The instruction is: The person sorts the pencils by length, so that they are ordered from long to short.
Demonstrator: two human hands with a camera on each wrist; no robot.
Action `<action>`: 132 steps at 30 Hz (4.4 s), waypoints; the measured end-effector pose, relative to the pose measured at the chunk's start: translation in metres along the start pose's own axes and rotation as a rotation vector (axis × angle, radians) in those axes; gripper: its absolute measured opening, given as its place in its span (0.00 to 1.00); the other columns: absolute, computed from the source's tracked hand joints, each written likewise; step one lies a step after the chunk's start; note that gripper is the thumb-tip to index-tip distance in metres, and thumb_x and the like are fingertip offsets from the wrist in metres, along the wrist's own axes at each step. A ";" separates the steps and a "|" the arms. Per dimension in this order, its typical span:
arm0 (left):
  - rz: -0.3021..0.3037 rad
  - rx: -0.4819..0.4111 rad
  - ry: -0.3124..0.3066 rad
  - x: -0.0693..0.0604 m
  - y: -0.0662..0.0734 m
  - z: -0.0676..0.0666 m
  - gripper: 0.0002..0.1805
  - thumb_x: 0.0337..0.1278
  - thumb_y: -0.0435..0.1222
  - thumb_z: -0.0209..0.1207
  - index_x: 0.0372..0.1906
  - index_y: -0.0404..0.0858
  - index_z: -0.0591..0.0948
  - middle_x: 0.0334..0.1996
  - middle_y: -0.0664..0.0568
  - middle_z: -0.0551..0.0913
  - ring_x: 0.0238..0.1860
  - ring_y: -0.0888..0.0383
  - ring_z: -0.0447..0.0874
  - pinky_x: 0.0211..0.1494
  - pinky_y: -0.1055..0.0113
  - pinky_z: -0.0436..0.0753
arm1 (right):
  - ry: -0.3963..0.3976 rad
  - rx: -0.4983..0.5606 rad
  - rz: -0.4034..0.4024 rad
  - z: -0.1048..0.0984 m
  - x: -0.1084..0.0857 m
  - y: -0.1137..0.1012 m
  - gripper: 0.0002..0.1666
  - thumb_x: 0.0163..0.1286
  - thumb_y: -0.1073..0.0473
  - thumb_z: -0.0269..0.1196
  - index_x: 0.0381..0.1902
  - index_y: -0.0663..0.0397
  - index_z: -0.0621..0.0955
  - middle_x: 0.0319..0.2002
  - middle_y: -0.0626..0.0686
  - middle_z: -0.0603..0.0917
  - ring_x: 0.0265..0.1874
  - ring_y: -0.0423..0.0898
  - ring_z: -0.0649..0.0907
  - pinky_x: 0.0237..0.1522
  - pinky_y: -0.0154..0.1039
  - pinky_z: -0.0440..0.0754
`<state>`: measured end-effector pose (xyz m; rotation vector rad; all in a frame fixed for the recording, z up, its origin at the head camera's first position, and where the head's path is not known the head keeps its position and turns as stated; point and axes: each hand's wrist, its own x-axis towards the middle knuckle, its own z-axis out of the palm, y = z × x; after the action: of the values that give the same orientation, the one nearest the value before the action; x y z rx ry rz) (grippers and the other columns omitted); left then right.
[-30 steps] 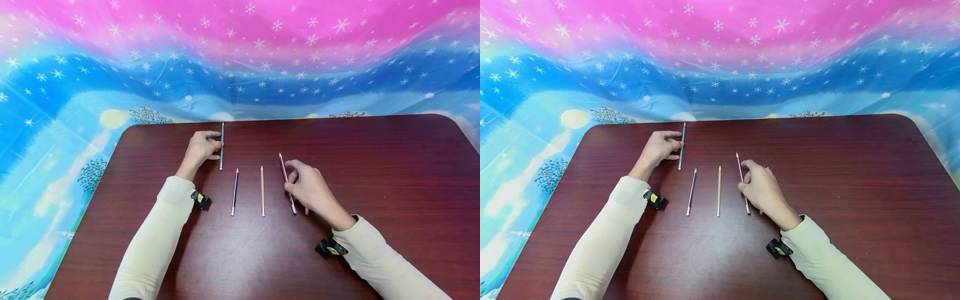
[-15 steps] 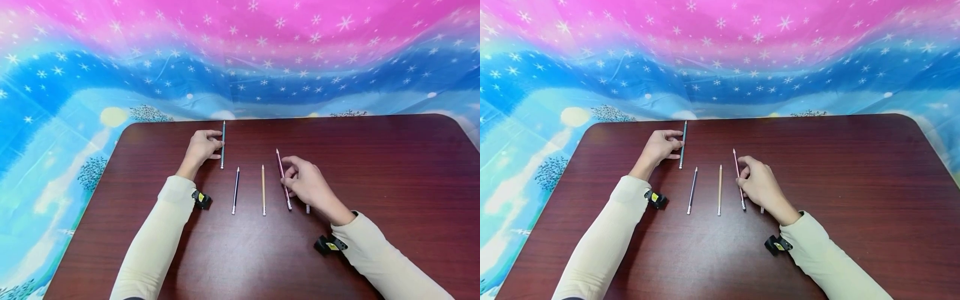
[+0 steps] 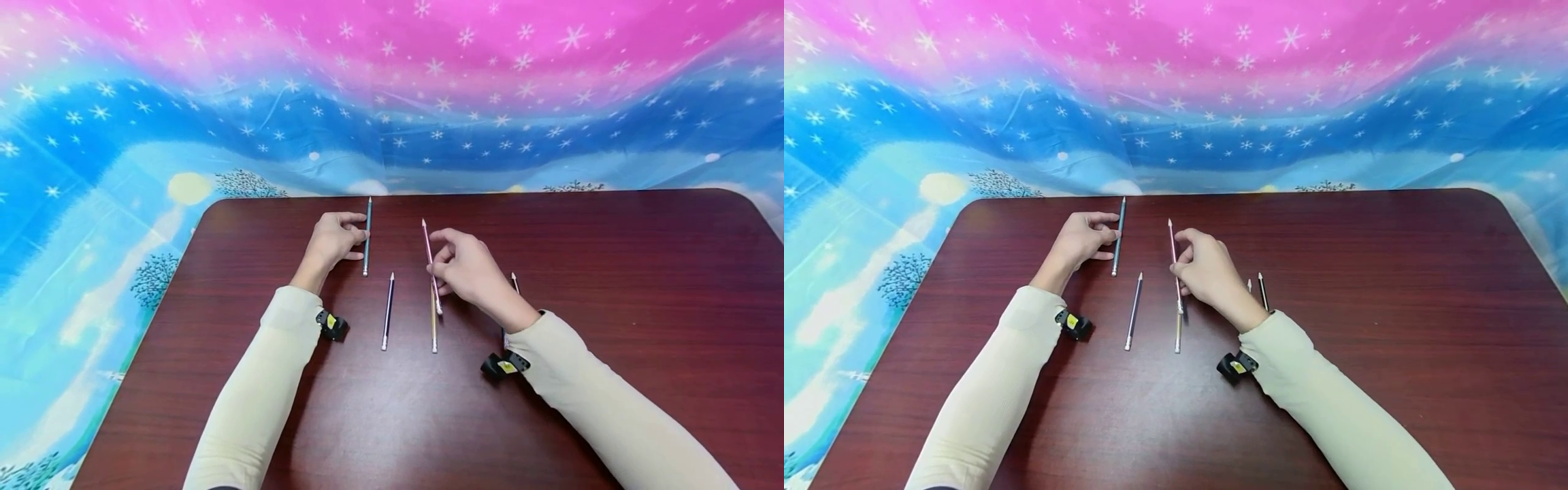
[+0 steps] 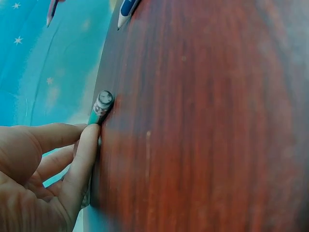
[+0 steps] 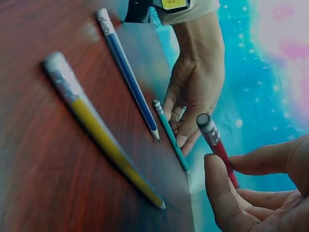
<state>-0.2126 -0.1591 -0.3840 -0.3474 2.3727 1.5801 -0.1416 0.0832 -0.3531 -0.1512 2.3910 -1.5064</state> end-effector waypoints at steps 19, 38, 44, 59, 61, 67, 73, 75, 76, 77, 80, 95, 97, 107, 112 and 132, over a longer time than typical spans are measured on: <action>0.010 -0.007 0.010 0.001 -0.001 0.002 0.23 0.71 0.32 0.63 0.69 0.44 0.82 0.39 0.48 0.82 0.38 0.57 0.89 0.36 0.64 0.92 | 0.038 0.181 0.061 0.044 0.065 -0.016 0.35 0.70 0.75 0.63 0.74 0.64 0.69 0.41 0.66 0.85 0.17 0.42 0.84 0.31 0.44 0.92; 0.009 -0.005 0.013 0.000 -0.003 0.002 0.24 0.71 0.31 0.63 0.68 0.44 0.82 0.41 0.47 0.85 0.42 0.55 0.91 0.36 0.64 0.92 | 0.070 0.108 0.084 0.066 0.093 -0.014 0.33 0.73 0.73 0.62 0.73 0.62 0.70 0.37 0.61 0.84 0.18 0.42 0.82 0.28 0.38 0.90; 0.020 -0.004 0.020 0.000 -0.004 0.002 0.23 0.71 0.31 0.63 0.68 0.44 0.82 0.41 0.46 0.84 0.46 0.53 0.92 0.36 0.64 0.92 | 0.087 0.006 0.090 0.070 0.096 -0.018 0.32 0.73 0.72 0.61 0.73 0.61 0.71 0.42 0.64 0.85 0.19 0.43 0.83 0.28 0.37 0.90; 0.034 -0.004 0.024 0.000 -0.001 0.002 0.24 0.71 0.31 0.63 0.69 0.43 0.81 0.40 0.48 0.83 0.35 0.59 0.90 0.36 0.64 0.92 | 0.075 -0.098 0.141 0.068 0.099 -0.024 0.31 0.73 0.73 0.59 0.74 0.62 0.73 0.49 0.65 0.86 0.16 0.43 0.83 0.24 0.36 0.89; 0.038 -0.010 0.024 0.000 -0.001 0.003 0.24 0.70 0.31 0.63 0.69 0.43 0.81 0.39 0.48 0.83 0.33 0.60 0.89 0.35 0.64 0.91 | 0.083 -0.056 0.147 0.068 0.100 -0.023 0.31 0.72 0.73 0.61 0.72 0.62 0.74 0.47 0.66 0.87 0.16 0.42 0.82 0.24 0.36 0.89; 0.043 -0.012 0.027 0.000 -0.001 0.003 0.23 0.70 0.30 0.63 0.68 0.41 0.82 0.36 0.49 0.81 0.29 0.62 0.86 0.35 0.65 0.91 | 0.094 0.037 0.161 0.067 0.102 -0.017 0.32 0.69 0.74 0.65 0.71 0.60 0.75 0.40 0.63 0.87 0.14 0.41 0.81 0.25 0.36 0.89; 0.042 -0.004 0.026 0.000 -0.001 0.003 0.24 0.70 0.31 0.63 0.68 0.42 0.82 0.37 0.49 0.81 0.31 0.62 0.87 0.35 0.65 0.91 | 0.097 0.100 0.169 0.068 0.101 -0.015 0.33 0.68 0.75 0.66 0.70 0.59 0.75 0.33 0.59 0.83 0.14 0.41 0.81 0.25 0.36 0.89; 0.040 0.000 0.026 0.000 0.000 0.003 0.24 0.70 0.31 0.63 0.68 0.43 0.82 0.38 0.48 0.81 0.32 0.61 0.87 0.35 0.65 0.91 | 0.103 0.098 0.168 0.068 0.101 -0.015 0.33 0.68 0.75 0.66 0.70 0.59 0.76 0.34 0.59 0.84 0.15 0.41 0.81 0.25 0.36 0.89; 0.039 0.001 0.027 0.000 0.000 0.003 0.24 0.70 0.31 0.63 0.68 0.43 0.82 0.39 0.48 0.81 0.33 0.61 0.88 0.35 0.65 0.91 | 0.105 0.095 0.168 0.068 0.101 -0.015 0.32 0.69 0.75 0.66 0.70 0.58 0.76 0.35 0.60 0.85 0.15 0.41 0.81 0.25 0.36 0.89; 0.037 0.003 0.028 -0.001 0.000 0.003 0.24 0.70 0.31 0.63 0.68 0.43 0.82 0.39 0.48 0.81 0.34 0.60 0.88 0.35 0.65 0.91 | 0.105 0.094 0.168 0.068 0.101 -0.016 0.32 0.69 0.74 0.66 0.70 0.58 0.76 0.37 0.61 0.86 0.15 0.41 0.81 0.25 0.36 0.89; 0.037 0.001 0.028 -0.001 0.000 0.003 0.24 0.70 0.31 0.63 0.68 0.43 0.82 0.40 0.48 0.82 0.36 0.60 0.89 0.35 0.64 0.91 | 0.107 0.090 0.174 0.069 0.101 -0.016 0.32 0.69 0.74 0.66 0.70 0.58 0.76 0.42 0.64 0.87 0.15 0.41 0.81 0.25 0.36 0.89; 0.045 -0.005 0.033 -0.001 -0.001 0.004 0.23 0.70 0.31 0.63 0.68 0.42 0.82 0.39 0.47 0.80 0.35 0.60 0.89 0.35 0.65 0.91 | 0.102 0.098 0.181 0.068 0.101 -0.016 0.33 0.69 0.73 0.67 0.71 0.57 0.75 0.29 0.56 0.81 0.15 0.42 0.81 0.26 0.37 0.90; 0.044 -0.003 0.033 -0.001 -0.001 0.004 0.23 0.70 0.31 0.63 0.68 0.42 0.82 0.40 0.47 0.80 0.36 0.59 0.89 0.35 0.65 0.91 | 0.100 0.098 0.185 0.068 0.101 -0.016 0.33 0.70 0.72 0.67 0.72 0.56 0.75 0.29 0.56 0.81 0.15 0.42 0.81 0.26 0.38 0.90; 0.045 -0.007 0.034 0.000 -0.001 0.004 0.23 0.70 0.31 0.63 0.68 0.42 0.82 0.39 0.48 0.81 0.34 0.60 0.88 0.35 0.64 0.91 | 0.104 0.095 0.192 0.068 0.102 -0.016 0.33 0.69 0.73 0.67 0.71 0.56 0.75 0.38 0.60 0.85 0.16 0.42 0.82 0.26 0.37 0.90; 0.031 -0.012 0.035 0.001 -0.001 0.003 0.23 0.70 0.32 0.63 0.68 0.42 0.82 0.39 0.48 0.81 0.32 0.60 0.88 0.35 0.64 0.92 | 0.094 0.100 0.194 0.068 0.102 -0.017 0.33 0.70 0.72 0.67 0.71 0.56 0.75 0.38 0.61 0.85 0.16 0.43 0.82 0.27 0.37 0.90; 0.012 0.006 0.022 0.002 -0.002 0.003 0.23 0.72 0.33 0.62 0.69 0.44 0.81 0.44 0.45 0.83 0.33 0.57 0.90 0.35 0.63 0.92 | 0.096 0.098 0.192 0.067 0.103 -0.016 0.33 0.69 0.73 0.67 0.70 0.56 0.75 0.30 0.56 0.81 0.14 0.42 0.82 0.26 0.37 0.90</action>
<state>-0.2132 -0.1568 -0.3872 -0.3514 2.3998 1.5825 -0.2190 -0.0077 -0.3863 0.1712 2.3209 -1.5678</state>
